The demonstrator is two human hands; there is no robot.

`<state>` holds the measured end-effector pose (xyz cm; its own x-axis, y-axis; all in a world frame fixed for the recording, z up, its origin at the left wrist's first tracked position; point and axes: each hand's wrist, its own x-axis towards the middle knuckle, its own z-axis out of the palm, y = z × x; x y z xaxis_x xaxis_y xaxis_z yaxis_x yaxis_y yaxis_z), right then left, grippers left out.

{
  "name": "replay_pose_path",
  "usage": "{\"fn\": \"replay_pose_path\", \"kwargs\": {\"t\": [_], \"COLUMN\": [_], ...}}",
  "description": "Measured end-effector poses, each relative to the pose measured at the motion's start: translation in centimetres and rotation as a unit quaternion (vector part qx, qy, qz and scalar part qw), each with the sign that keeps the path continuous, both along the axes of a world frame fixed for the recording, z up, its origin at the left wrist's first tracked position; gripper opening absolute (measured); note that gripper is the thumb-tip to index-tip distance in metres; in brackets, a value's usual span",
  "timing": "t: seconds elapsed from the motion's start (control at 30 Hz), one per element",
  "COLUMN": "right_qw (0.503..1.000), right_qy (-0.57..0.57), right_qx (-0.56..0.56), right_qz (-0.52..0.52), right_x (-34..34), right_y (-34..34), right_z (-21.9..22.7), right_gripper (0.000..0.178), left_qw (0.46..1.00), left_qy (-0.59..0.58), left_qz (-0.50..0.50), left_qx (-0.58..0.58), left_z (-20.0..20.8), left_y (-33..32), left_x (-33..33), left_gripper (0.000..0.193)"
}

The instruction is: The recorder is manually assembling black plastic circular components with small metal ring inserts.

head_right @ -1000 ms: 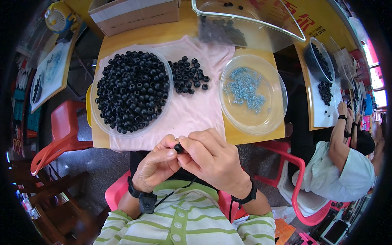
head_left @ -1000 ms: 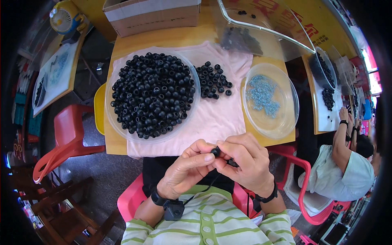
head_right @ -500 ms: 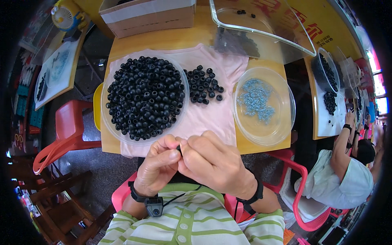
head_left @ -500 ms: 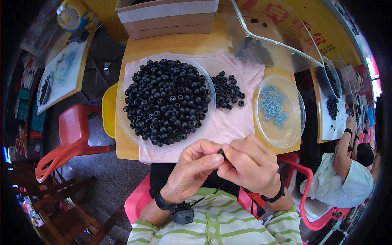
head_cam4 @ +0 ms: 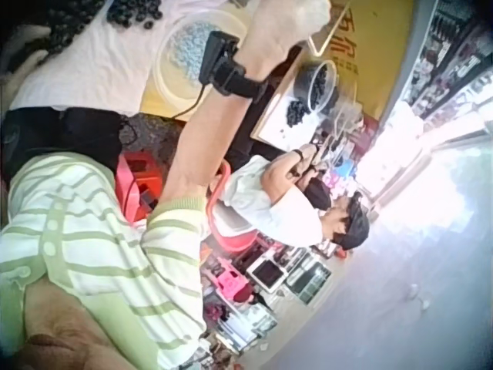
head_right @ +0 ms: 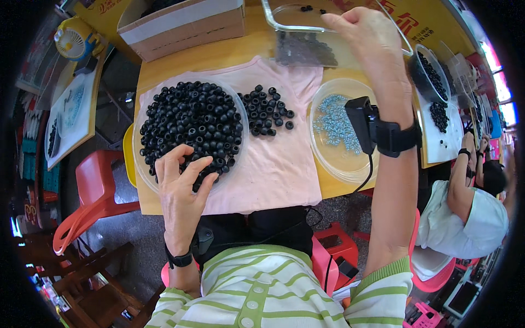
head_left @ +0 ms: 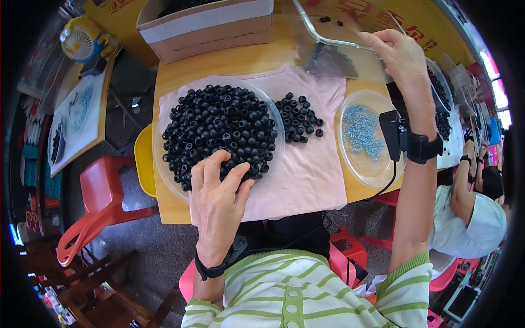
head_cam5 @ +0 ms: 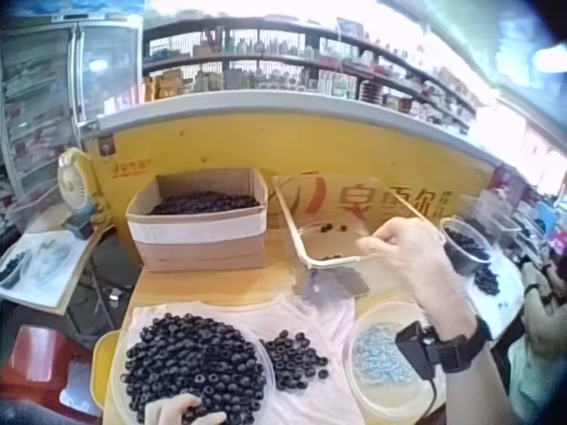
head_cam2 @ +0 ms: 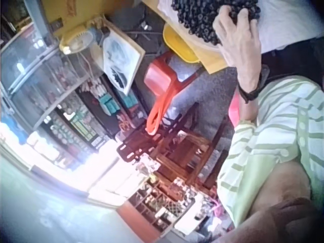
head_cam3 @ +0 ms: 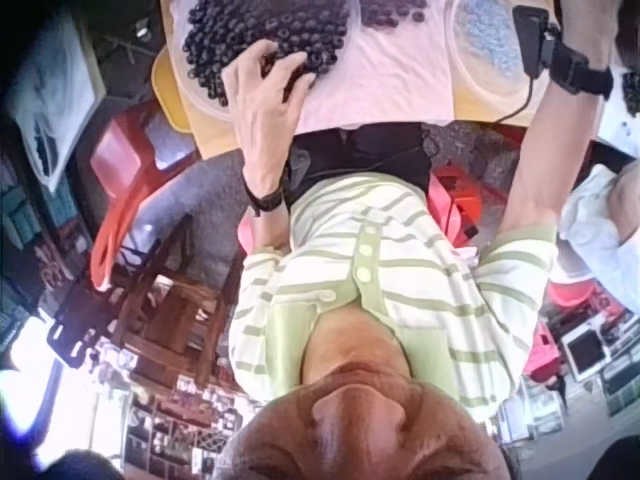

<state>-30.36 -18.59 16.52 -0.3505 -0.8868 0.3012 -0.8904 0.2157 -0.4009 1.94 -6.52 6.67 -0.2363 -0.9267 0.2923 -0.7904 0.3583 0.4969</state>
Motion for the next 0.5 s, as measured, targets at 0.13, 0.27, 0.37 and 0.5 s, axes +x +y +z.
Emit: {"fn": "replay_pose_path", "kwargs": {"t": [0.13,0.27,0.37,0.5], "right_qw": [0.996,0.985,0.984,0.986], "right_qy": [-0.025,-0.157,-0.143,-0.101], "right_qx": [-0.067,0.050,-0.006,0.036], "right_qz": [0.049,0.045,0.104,0.126], "right_x": [2.5,4.6,2.2,-0.1], "right_y": [4.3,11.2,14.7,17.3], "right_z": [0.7,1.1,-2.1,-6.7], "right_gripper": [0.045,0.023,0.014,0.008], "left_qw": [1.000,1.000,0.999,0.993], "left_qy": [-0.005,0.001,0.029,0.110], "left_qz": [0.006,0.016,0.023,-0.005], "left_qx": [0.001,0.008,0.004,-0.036], "left_z": [-0.9,-1.4,-1.1,-0.4], "left_y": [-0.2,-0.3,-0.2,0.7], "left_x": [0.0,0.0,-0.4,-0.8], "left_gripper": [0.031,0.028,0.026,0.026]}}
